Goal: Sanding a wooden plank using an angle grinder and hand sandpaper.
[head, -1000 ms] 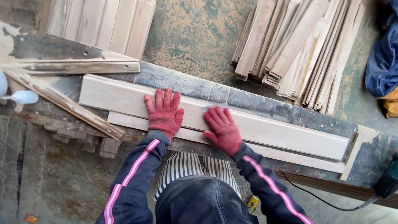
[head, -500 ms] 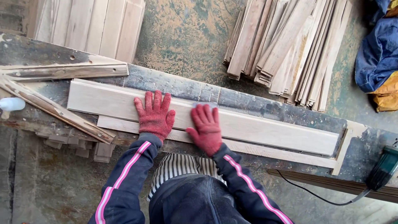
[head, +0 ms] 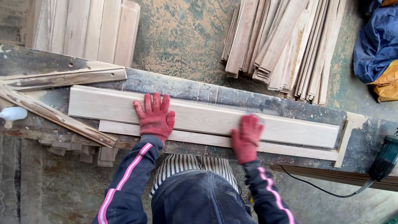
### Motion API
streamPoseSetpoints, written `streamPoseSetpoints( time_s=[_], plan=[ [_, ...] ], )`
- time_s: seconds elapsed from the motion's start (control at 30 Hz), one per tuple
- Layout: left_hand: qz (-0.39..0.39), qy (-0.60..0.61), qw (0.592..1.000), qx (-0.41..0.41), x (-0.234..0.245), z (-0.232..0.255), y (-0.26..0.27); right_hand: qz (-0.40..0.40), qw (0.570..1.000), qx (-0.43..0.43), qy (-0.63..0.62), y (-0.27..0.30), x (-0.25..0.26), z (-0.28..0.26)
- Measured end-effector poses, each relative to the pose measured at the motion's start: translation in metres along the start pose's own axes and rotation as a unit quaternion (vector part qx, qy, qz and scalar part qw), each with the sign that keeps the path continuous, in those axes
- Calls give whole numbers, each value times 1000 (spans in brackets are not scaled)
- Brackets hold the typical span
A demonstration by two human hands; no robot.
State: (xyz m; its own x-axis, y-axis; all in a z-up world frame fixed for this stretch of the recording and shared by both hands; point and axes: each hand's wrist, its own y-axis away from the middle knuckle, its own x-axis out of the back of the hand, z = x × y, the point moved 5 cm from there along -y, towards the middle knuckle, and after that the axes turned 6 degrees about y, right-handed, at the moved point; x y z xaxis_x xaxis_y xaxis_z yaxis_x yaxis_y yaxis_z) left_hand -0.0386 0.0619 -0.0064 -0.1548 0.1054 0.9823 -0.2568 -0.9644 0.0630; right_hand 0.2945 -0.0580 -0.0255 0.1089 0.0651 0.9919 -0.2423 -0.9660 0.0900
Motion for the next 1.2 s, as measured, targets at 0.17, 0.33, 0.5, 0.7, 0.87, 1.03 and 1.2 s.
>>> streamPoseSetpoints(
  time_s=[0.17, 0.33, 0.5, 0.7, 0.87, 1.03, 1.2],
  plan=[
    [-15, -17, 1000, 3, -3, 1, 1, 35, 975, 198, -96, 13, 14, -118],
    [-41, -6, 999, 3, -7, 0, -2, 42, 991, 122, -23, 48, 23, 9],
    [-11, 4, 1000, -3, 2, 0, -2, 48, 998, -8, -47, 58, -2, 40],
    [-28, 6, 1000, 1, 3, 0, 2, 32, 966, 226, -117, 28, 24, -154],
    [-19, 14, 1000, -3, -1, -3, -3, 14, 946, 213, -244, 12, 14, -74],
    [-24, 15, 1000, 0, 3, -2, -2, -21, 976, 210, -57, -7, 25, -51],
    [-24, 25, 999, -1, 2, -2, -1, 82, 954, 288, 16, 5, 39, -67]
  ],
)
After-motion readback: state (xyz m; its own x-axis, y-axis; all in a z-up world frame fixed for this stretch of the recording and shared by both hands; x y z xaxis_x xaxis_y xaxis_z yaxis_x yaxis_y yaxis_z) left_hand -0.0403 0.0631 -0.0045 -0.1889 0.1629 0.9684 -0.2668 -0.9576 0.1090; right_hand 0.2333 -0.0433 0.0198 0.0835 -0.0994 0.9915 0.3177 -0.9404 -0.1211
